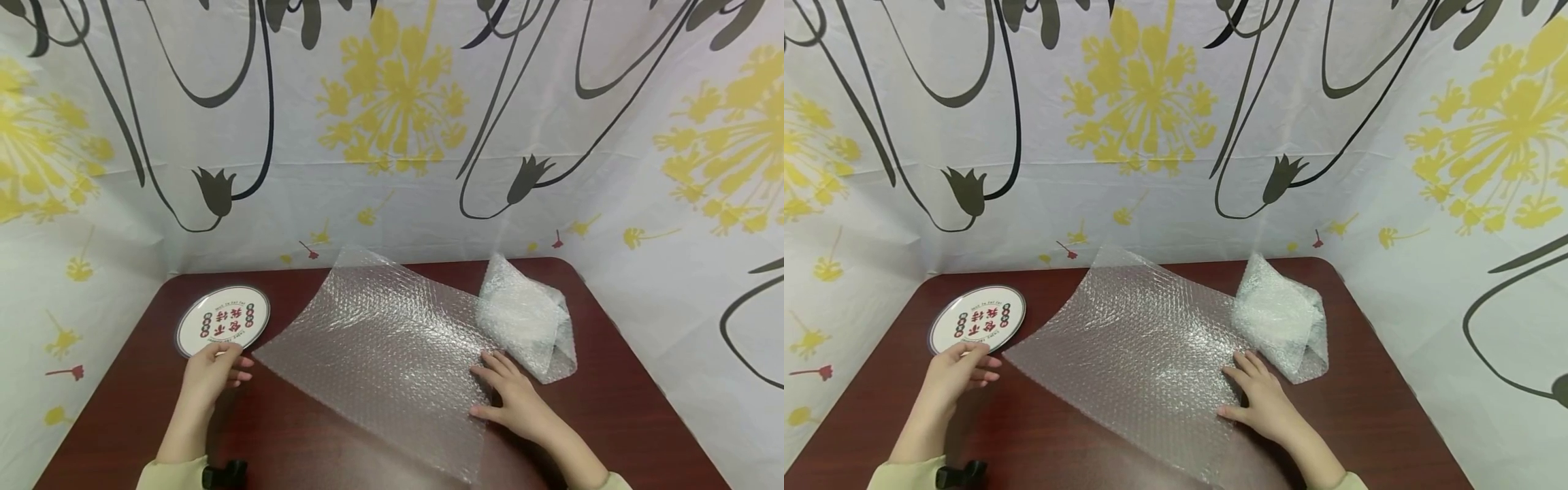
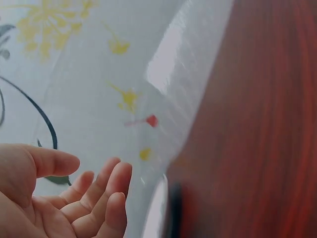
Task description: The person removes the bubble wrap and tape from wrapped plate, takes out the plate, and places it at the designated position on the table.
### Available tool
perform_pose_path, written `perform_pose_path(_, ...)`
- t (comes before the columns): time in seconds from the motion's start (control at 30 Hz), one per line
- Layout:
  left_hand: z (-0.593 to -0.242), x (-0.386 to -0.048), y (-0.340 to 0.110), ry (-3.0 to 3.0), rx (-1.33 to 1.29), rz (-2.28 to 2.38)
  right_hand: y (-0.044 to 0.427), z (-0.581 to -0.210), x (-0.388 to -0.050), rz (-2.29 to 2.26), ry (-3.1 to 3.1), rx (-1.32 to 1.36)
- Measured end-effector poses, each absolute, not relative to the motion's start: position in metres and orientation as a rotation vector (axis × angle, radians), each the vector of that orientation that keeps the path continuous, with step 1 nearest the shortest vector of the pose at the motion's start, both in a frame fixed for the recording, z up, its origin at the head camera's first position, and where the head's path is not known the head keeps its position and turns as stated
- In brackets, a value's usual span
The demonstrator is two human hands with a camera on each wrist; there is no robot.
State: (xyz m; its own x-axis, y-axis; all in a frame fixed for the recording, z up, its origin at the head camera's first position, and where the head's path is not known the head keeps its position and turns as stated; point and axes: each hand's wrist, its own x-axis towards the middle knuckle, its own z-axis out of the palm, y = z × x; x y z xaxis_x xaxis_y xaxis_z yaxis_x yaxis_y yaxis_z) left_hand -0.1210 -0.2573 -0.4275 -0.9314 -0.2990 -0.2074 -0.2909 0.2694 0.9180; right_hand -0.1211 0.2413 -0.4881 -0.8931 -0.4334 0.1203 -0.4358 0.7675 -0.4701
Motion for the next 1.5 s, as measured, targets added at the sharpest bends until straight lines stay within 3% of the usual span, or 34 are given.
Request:
perform_pose_path(0.4, -0.401, -0.128, -0.219, -2.481, 0.356, -1.809, 0.247, -0.474, -0.122, 0.823, -2.924, 0.688)
perform_pose_path(0.8, -0.4, -0.127, -0.167, -2.474, 0.12, -1.842, 0.257, -0.461, -0.125, 0.86, -2.941, 0.588)
perform_pose_path(1.5, -0.399, -0.139, -0.109, -2.581, -0.188, -1.739, 0.299, -0.436, -0.129, 0.937, -2.896, 0.159)
